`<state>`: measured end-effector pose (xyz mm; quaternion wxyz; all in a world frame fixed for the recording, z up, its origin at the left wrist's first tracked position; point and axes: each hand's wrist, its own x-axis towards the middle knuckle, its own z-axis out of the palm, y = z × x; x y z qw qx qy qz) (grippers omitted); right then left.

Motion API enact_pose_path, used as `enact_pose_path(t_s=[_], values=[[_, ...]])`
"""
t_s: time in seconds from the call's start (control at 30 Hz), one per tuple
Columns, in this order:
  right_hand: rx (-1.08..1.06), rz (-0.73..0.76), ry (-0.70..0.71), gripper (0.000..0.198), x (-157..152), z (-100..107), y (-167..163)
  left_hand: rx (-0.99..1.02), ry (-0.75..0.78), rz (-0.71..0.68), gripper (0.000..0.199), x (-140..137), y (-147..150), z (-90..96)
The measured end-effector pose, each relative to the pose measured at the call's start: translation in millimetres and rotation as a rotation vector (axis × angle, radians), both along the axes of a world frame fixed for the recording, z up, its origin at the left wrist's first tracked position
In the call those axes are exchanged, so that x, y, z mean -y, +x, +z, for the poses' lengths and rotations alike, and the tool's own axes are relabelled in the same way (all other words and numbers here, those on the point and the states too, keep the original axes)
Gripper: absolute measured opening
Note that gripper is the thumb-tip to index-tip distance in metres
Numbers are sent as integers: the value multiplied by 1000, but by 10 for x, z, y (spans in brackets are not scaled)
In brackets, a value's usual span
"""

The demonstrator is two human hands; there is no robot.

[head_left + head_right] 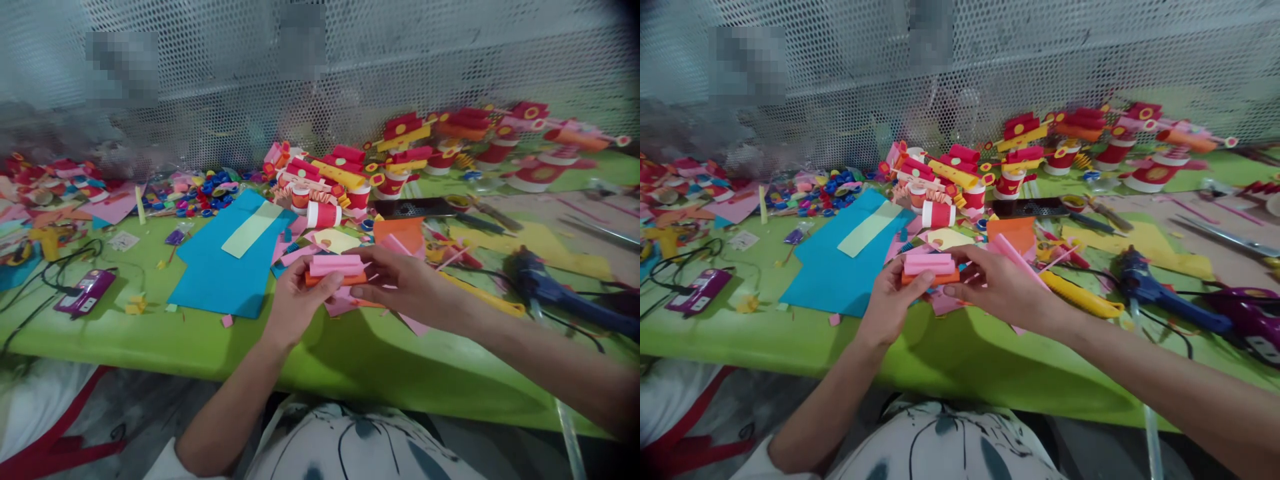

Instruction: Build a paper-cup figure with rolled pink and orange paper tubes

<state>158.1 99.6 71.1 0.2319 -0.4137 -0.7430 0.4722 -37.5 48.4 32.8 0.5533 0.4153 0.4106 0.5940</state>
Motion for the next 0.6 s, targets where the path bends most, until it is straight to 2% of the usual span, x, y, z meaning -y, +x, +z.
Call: enact_pose_path(t_s=[0.13, 0.23, 0.4, 0.6], values=[[-71, 21, -19, 48, 29, -16, -58, 19, -16, -3, 33, -4, 9, -7], [-89, 19, 25, 39, 17, -36, -65, 32, -24, 2, 37, -16, 16, -18], [-72, 17, 51, 38, -22, -63, -48, 32, -29, -14, 49, -12, -4, 1], [-48, 32, 29, 36, -42, -95, -42, 54, -117, -46, 49, 1, -36, 56]])
